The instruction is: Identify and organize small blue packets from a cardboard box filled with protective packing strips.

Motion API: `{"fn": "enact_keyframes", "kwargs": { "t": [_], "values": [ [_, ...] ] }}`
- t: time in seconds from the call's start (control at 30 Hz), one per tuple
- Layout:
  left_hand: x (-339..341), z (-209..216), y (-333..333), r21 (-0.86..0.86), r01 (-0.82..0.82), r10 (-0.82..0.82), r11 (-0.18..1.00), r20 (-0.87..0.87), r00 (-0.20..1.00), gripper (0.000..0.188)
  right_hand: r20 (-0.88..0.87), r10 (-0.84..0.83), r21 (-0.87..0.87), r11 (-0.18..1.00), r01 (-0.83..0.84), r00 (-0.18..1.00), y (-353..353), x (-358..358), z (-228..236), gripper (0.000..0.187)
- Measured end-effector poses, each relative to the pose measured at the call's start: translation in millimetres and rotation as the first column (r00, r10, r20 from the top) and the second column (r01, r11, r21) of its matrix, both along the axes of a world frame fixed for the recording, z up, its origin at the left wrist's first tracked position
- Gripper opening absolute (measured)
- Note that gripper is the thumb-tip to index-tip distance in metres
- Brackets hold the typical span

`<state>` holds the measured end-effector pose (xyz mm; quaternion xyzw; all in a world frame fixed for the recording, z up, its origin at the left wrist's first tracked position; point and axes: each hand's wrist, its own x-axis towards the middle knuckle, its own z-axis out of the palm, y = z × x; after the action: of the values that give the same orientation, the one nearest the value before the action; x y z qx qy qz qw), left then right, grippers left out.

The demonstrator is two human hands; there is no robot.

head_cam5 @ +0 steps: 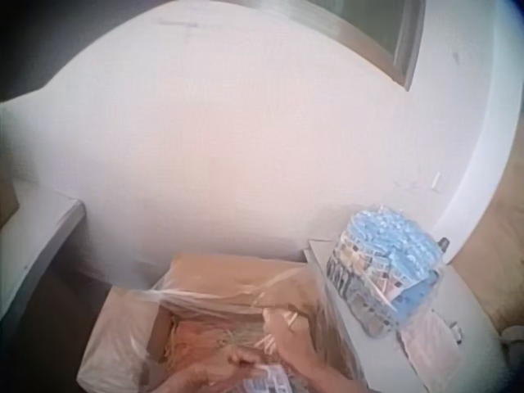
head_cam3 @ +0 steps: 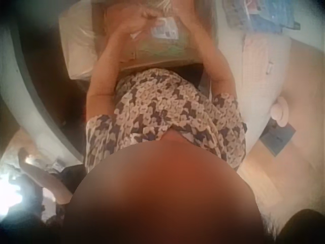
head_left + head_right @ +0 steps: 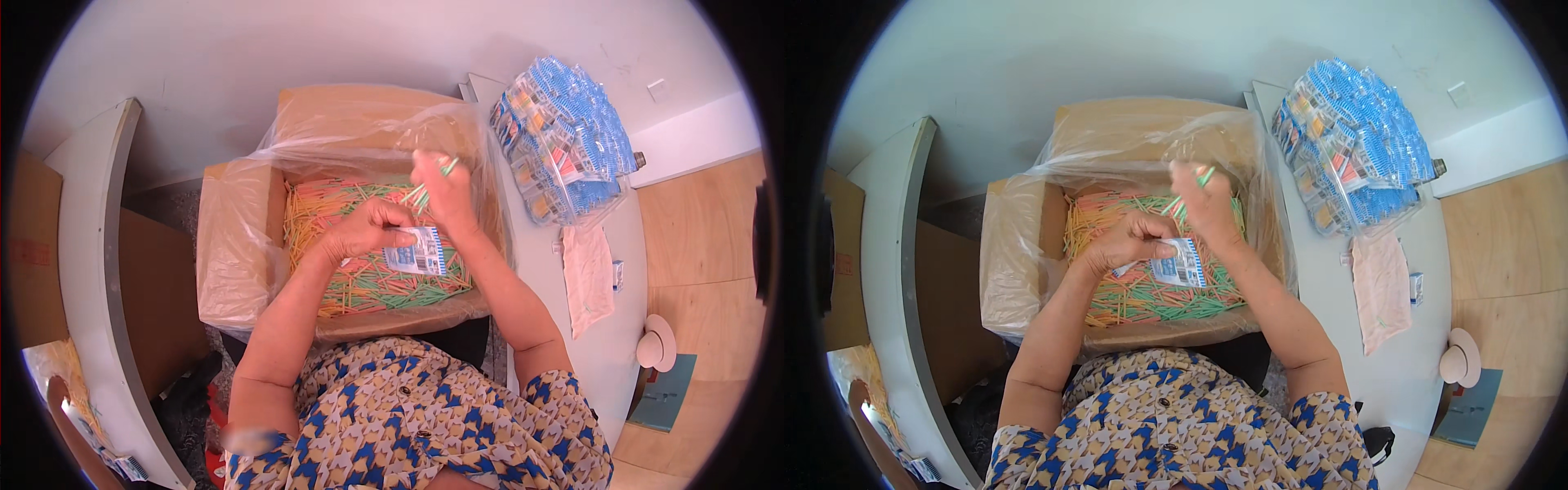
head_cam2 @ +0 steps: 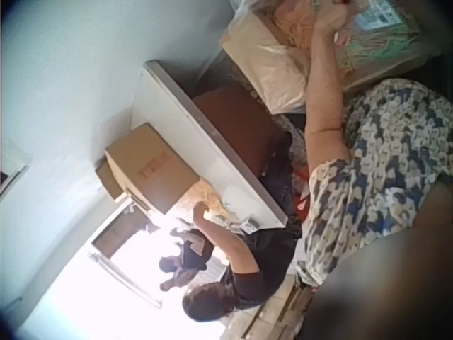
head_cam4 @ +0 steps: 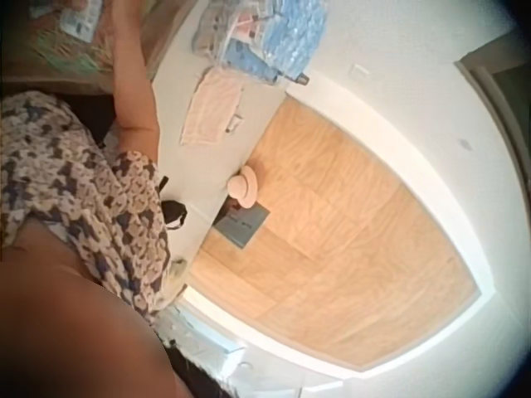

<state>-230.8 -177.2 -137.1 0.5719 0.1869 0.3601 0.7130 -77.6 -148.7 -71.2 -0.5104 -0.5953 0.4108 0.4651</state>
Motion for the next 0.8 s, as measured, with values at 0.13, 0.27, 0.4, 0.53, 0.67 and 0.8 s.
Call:
{"fn": "enact_keyframes", "kwargs": {
  "t": [0.13, 0.27, 0.4, 0.53, 0.67, 0.8],
  "values": [
    [-2.4, 4.6, -0.8, -0.113, 0.011, -0.018, 0.994, -0.065, 0.998, 0.011, 0.113, -0.023, 0.122, 0.992, 0.009, 0.993, 57.6, -0.3, 34.8, 0.034],
    [-2.5, 11.1, -2.5, -0.151, -0.075, 0.072, 0.986, -0.029, 0.997, 0.011, 0.398, -0.088, 0.395, 0.915, -0.084, 0.913, 112.3, -16.2, 9.6, 0.035],
    [-6.8, 8.6, 3.7, -0.193, -0.296, 0.297, 0.936, -0.023, 0.955, 0.011, 0.615, -0.087, 0.437, 0.865, -0.247, 0.784, 115.9, -24.0, -28.0, 0.033],
    [-5.8, 2.4, 8.3, -0.249, -0.428, 0.456, 0.869, 0.064, 0.888, 0.010, 0.435, 0.000, 0.303, 0.942, -0.146, 0.901, 109.9, -10.4, -3.0, 0.034],
    [-7.1, 0.9, 9.3, -0.175, -0.563, 0.585, 0.808, 0.119, 0.803, 0.003, -0.092, 0.079, -0.044, 0.996, -0.083, 0.993, 66.9, 0.6, 43.5, 0.028],
    [-4.2, 5.6, 8.0, -0.170, -0.579, 0.600, 0.797, 0.114, 0.792, 0.004, -0.190, 0.114, -0.285, 0.944, -0.166, 0.975, 21.9, 0.1, 76.1, 0.028]
  ]
}}
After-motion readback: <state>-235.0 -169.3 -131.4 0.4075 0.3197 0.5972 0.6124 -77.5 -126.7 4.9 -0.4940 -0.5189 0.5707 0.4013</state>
